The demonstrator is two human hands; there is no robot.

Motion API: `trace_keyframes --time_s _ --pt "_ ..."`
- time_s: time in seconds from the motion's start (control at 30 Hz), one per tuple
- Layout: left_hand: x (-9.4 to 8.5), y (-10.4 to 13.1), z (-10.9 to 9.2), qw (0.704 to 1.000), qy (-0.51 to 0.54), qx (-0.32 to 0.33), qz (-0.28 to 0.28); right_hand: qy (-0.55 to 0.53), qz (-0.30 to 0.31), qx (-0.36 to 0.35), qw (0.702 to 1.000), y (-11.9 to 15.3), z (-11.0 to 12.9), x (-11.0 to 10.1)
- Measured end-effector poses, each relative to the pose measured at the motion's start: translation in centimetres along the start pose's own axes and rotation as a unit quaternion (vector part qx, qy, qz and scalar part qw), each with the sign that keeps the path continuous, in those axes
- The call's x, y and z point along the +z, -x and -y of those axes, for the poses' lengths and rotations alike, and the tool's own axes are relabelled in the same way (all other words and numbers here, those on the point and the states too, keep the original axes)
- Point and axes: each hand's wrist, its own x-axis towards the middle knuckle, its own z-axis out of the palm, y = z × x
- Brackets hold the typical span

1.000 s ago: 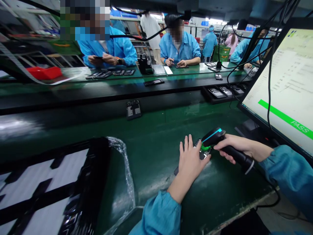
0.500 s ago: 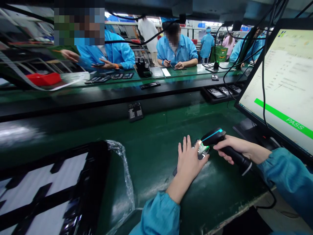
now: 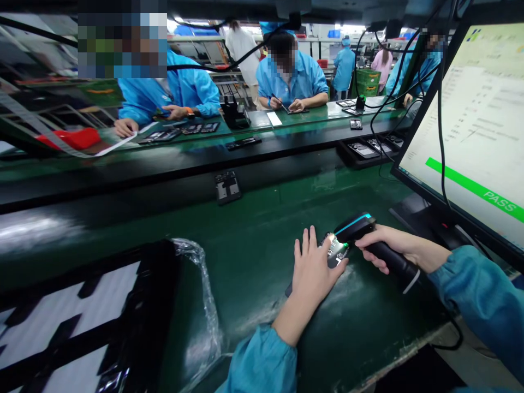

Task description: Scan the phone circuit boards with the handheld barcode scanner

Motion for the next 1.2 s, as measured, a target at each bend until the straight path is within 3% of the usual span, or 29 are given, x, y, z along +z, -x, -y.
trace_keyframes --time_s 0.3,0.77,0.9,1.07,1.2 --pt "-0.3 0.0 -0.1 1.000 -0.001 -0.003 0.011 -0.035 0.026 -0.002 0.999 -0.6 -0.9 -1.3" --pt "0.0 0.0 0.2 1.000 -0.007 -0.002 0.011 -0.034 0.031 -0.032 0.998 -0.2 -1.0 -1.5" --pt "0.0 0.0 -0.1 1.000 -0.008 -0.013 0.010 0.082 -0.014 -0.089 0.993 0.5 -0.5 -1.4" --pt "0.1 0.0 -1.2 0.999 -0.016 -0.044 0.005 0.295 -0.107 -0.110 0.943 1.1 1.7 -1.1" --pt "-0.2 0.0 -1.5 0.999 -0.011 -0.049 0.013 0.257 -0.188 -0.129 0.939 0.7 3.0 -0.5"
